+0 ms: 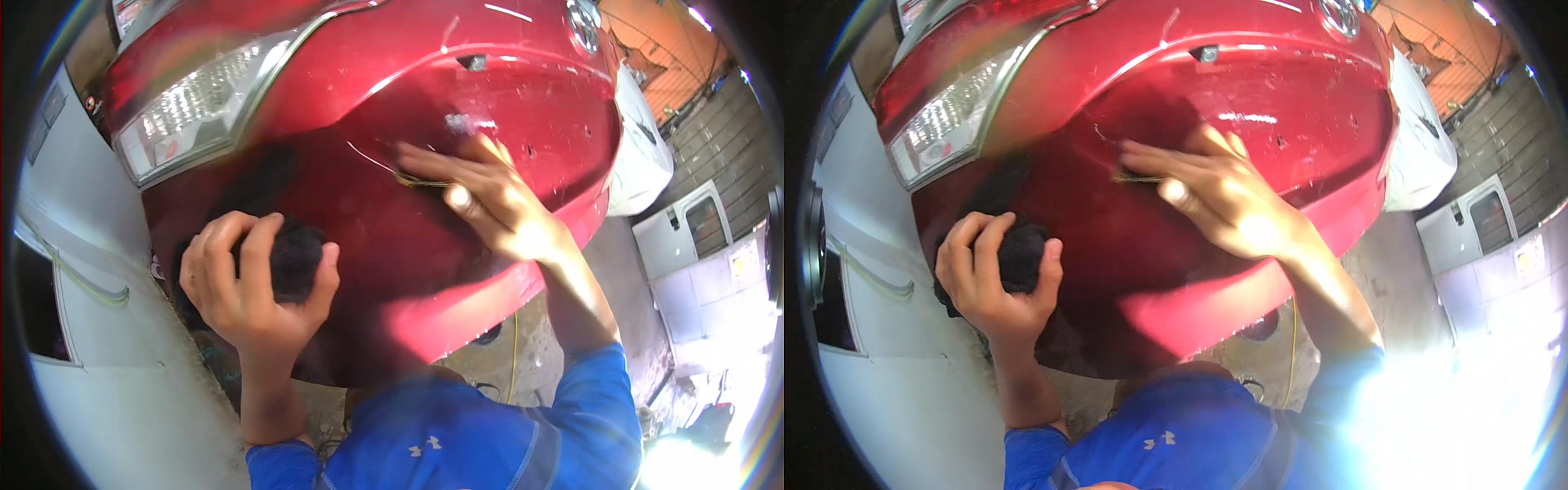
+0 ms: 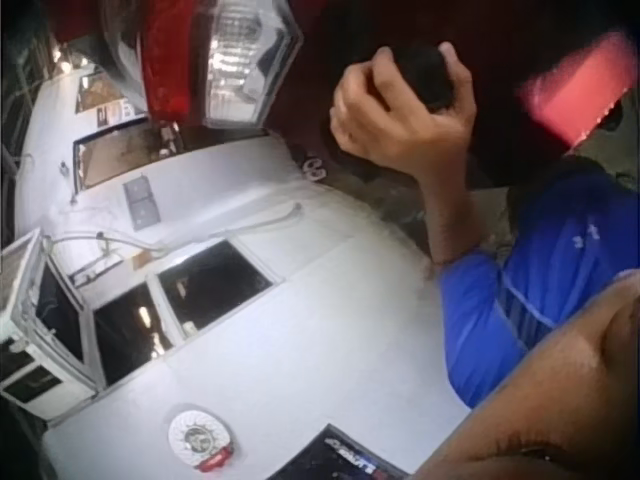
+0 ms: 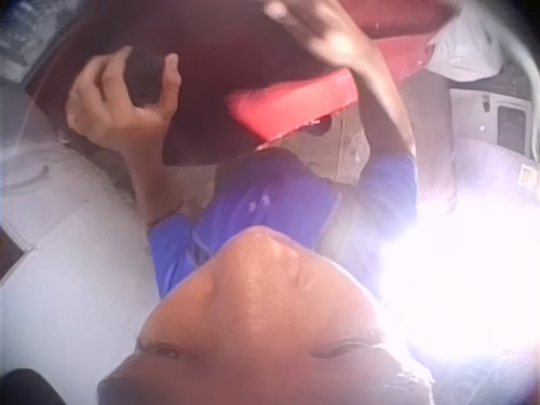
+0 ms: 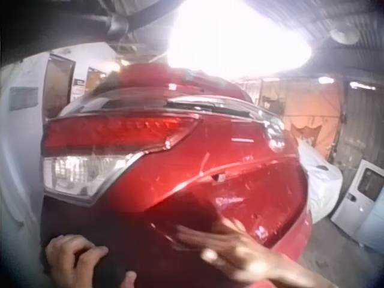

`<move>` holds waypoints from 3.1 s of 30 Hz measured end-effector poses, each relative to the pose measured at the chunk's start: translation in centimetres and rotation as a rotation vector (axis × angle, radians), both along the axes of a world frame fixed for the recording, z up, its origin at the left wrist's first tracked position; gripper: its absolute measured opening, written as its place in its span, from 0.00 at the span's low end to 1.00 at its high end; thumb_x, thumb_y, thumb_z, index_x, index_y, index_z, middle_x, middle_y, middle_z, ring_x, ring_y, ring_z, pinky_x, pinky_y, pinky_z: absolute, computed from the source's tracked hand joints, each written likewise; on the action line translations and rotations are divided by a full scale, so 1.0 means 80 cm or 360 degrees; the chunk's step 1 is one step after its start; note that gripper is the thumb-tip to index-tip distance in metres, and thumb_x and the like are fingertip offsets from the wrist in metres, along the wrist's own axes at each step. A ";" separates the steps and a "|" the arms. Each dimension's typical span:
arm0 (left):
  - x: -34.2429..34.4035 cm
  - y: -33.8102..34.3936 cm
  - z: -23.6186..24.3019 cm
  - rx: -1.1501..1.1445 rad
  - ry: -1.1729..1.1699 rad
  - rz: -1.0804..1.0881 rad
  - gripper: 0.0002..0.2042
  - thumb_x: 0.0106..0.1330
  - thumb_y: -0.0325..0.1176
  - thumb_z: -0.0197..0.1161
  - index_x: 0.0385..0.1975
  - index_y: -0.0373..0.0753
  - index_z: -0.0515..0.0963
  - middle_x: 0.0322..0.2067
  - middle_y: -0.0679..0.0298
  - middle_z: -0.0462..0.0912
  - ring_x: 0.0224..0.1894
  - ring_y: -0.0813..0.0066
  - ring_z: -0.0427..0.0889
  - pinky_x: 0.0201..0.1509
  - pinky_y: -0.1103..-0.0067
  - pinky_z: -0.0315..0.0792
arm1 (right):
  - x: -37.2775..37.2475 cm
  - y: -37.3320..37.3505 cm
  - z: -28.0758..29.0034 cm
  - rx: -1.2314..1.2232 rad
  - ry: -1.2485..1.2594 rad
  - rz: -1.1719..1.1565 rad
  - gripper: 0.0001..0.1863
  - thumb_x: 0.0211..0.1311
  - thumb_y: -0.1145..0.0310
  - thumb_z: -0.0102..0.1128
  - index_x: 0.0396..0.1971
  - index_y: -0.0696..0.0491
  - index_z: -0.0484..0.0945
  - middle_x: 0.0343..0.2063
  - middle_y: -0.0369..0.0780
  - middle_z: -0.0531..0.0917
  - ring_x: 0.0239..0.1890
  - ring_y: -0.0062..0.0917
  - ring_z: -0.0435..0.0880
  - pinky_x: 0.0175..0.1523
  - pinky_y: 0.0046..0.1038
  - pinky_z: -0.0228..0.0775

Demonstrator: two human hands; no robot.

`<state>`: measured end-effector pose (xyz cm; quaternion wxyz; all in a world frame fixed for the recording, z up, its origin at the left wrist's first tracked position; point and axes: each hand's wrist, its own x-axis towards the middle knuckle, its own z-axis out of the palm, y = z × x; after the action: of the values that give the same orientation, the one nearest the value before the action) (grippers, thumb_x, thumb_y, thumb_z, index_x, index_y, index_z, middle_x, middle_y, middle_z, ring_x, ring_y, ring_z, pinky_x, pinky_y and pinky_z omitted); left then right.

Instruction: The person sands the surface of a red car trunk using a sanding block and water, occasionally wiping the area with a dark cloth.

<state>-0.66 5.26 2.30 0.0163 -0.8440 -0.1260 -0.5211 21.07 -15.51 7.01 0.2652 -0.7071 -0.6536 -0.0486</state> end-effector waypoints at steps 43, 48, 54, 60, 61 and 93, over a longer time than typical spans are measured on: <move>-0.013 -0.006 -0.005 -0.0070 0.0087 0.0146 0.19 0.58 0.40 0.76 0.45 0.35 0.85 0.49 0.54 0.82 0.52 0.51 0.82 0.60 0.61 0.73 | 0.025 -0.064 -0.035 -0.0360 -0.0151 0.0130 0.30 0.83 0.56 0.44 0.80 0.45 0.61 0.79 0.36 0.64 0.85 0.49 0.42 0.82 0.65 0.24; 0.004 -0.016 0.002 -0.0060 0.0116 0.0165 0.19 0.59 0.40 0.75 0.45 0.35 0.85 0.48 0.54 0.82 0.52 0.50 0.82 0.60 0.61 0.73 | 0.032 -0.079 -0.025 -0.0419 -0.0318 0.0029 0.29 0.84 0.55 0.42 0.79 0.47 0.62 0.79 0.37 0.65 0.85 0.47 0.43 0.82 0.64 0.24; -0.012 -0.005 -0.005 -0.0035 0.0062 0.0181 0.19 0.59 0.42 0.75 0.44 0.36 0.85 0.47 0.55 0.83 0.50 0.51 0.83 0.59 0.61 0.73 | 0.029 -0.065 -0.032 -0.0360 -0.0197 0.0148 0.30 0.83 0.55 0.42 0.80 0.46 0.60 0.79 0.38 0.64 0.84 0.49 0.44 0.82 0.64 0.21; 0.007 -0.016 0.002 -0.0027 0.0059 0.0179 0.19 0.59 0.43 0.74 0.44 0.35 0.85 0.48 0.55 0.83 0.51 0.50 0.83 0.59 0.61 0.74 | 0.044 -0.075 -0.020 -0.0404 -0.0356 0.0081 0.31 0.83 0.53 0.39 0.81 0.45 0.59 0.80 0.36 0.63 0.85 0.49 0.42 0.82 0.64 0.19; 0.009 -0.013 -0.003 -0.0053 0.0033 0.0186 0.19 0.59 0.42 0.75 0.44 0.35 0.85 0.48 0.55 0.83 0.51 0.51 0.83 0.59 0.61 0.74 | 0.047 -0.035 -0.009 -0.0359 -0.0401 0.0150 0.31 0.84 0.52 0.38 0.81 0.44 0.59 0.80 0.36 0.63 0.85 0.48 0.41 0.82 0.64 0.18; 0.002 -0.015 -0.006 -0.0091 -0.0016 0.0186 0.18 0.59 0.41 0.75 0.45 0.36 0.86 0.48 0.56 0.84 0.51 0.53 0.83 0.60 0.62 0.73 | 0.070 -0.030 0.002 -0.0377 -0.0809 -0.0182 0.30 0.77 0.56 0.51 0.77 0.37 0.67 0.79 0.27 0.64 0.86 0.44 0.40 0.81 0.68 0.18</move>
<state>-0.52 4.05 1.81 0.0220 -0.8327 -0.1901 -0.5197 26.64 -17.92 7.20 0.0052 -0.7340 -0.6594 -0.1626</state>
